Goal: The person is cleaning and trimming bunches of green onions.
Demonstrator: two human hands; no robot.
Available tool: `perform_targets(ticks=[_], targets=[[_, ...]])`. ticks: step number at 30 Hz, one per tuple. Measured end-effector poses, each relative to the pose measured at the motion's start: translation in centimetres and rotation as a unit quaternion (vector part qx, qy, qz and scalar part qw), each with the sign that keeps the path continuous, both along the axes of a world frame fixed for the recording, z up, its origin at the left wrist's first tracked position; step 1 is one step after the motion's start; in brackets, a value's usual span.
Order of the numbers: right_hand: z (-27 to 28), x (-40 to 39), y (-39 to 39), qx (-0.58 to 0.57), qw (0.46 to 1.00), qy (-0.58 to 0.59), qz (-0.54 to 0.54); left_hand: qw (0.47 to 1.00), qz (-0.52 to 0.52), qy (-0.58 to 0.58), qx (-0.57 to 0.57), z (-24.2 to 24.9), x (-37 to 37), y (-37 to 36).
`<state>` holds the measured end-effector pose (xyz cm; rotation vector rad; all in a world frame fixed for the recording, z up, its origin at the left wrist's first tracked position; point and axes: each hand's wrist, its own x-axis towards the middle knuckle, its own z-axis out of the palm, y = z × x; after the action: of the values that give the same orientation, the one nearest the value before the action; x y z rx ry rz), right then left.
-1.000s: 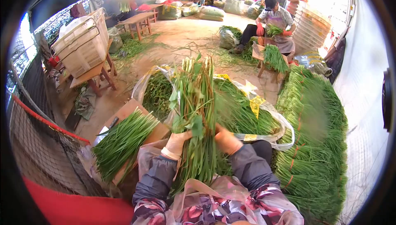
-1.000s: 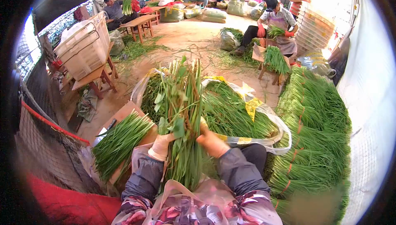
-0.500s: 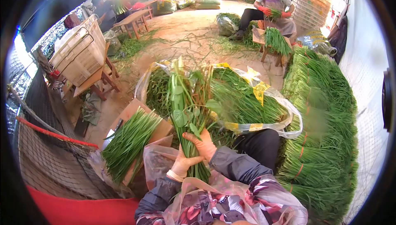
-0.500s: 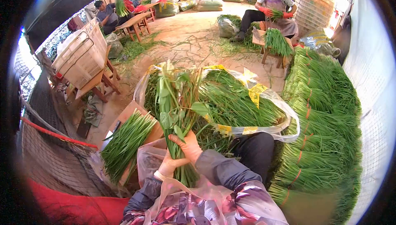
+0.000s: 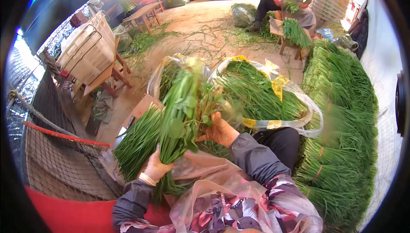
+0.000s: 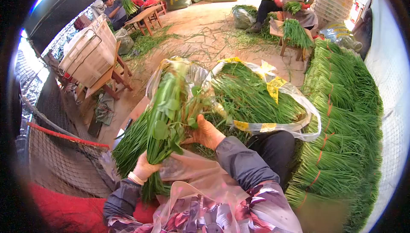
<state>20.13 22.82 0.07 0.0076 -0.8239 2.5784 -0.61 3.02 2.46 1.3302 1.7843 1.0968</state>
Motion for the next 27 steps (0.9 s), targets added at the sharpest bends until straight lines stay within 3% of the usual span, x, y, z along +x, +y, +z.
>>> perform_targets(ticks=[2, 3, 5, 7, 9, 11, 13, 15, 17, 19, 21, 23, 25, 27], targets=[[-0.4, -1.3, -1.1, -0.035, 0.998, -0.055, 0.004, 0.955, 0.01, 0.289, -0.071, 1.1, -1.5, -1.4], [-0.8, -1.8, -1.5, -0.043, 0.998, -0.055, 0.007, 0.954, 0.01, 0.289, -0.08, 1.2, -1.7, -2.0], [-1.3, -2.8, -2.0, 0.068, 0.987, -0.148, 0.001, 0.947, 0.016, 0.301, -0.112, 1.0, -1.9, -3.0], [-4.2, -4.0, -2.1, 0.112, 0.975, -0.182, -0.051, 0.967, 0.008, 0.235, -0.099, 0.0, -2.1, -4.0], [-4.7, -4.3, -2.8, 0.155, 0.968, -0.179, -0.084, 0.996, -0.017, 0.064, -0.056, -1.3, -2.1, -4.9], [-5.7, -4.4, -3.4, 0.15, 0.952, -0.253, -0.084, 0.992, -0.029, 0.063, -0.107, -2.2, -1.9, -5.8], [-7.8, -5.0, -3.1, 0.167, 0.929, -0.298, -0.142, 0.989, -0.029, -0.077, -0.127, -2.9, -1.1, -5.8], [-13.2, -6.1, -1.8, 0.146, 0.924, -0.27, -0.229, 0.988, -0.039, -0.059, -0.139, -2.1, -0.5, -5.8], [-12.5, -4.5, -1.6, 0.172, 0.863, -0.401, -0.255, 0.976, -0.032, -0.169, -0.135, -3.5, -1.0, -6.7], [-10.9, -1.3, 1.5, 0.191, 0.828, -0.43, -0.304, 0.969, -0.036, -0.195, -0.146, -2.6, -1.2, -7.4], [-13.2, 1.2, 5.5, -0.106, 0.904, -0.274, -0.311, 0.945, -0.045, -0.251, -0.203, -3.7, -2.6, -9.4], [-9.2, 1.6, 6.9, -0.251, 0.872, -0.224, -0.355, 0.93, -0.06, -0.273, -0.241, -5.4, -3.0, -10.4], [-9.2, 4.3, 9.2, -0.234, 0.874, -0.143, -0.401, 0.922, -0.054, -0.309, -0.227, -7.1, -3.3, -10.9], [-4.6, 5.9, 11.5, -0.182, 0.86, -0.102, -0.466, 0.927, -0.039, -0.299, -0.221, -6.9, -3.5, -11.3]])
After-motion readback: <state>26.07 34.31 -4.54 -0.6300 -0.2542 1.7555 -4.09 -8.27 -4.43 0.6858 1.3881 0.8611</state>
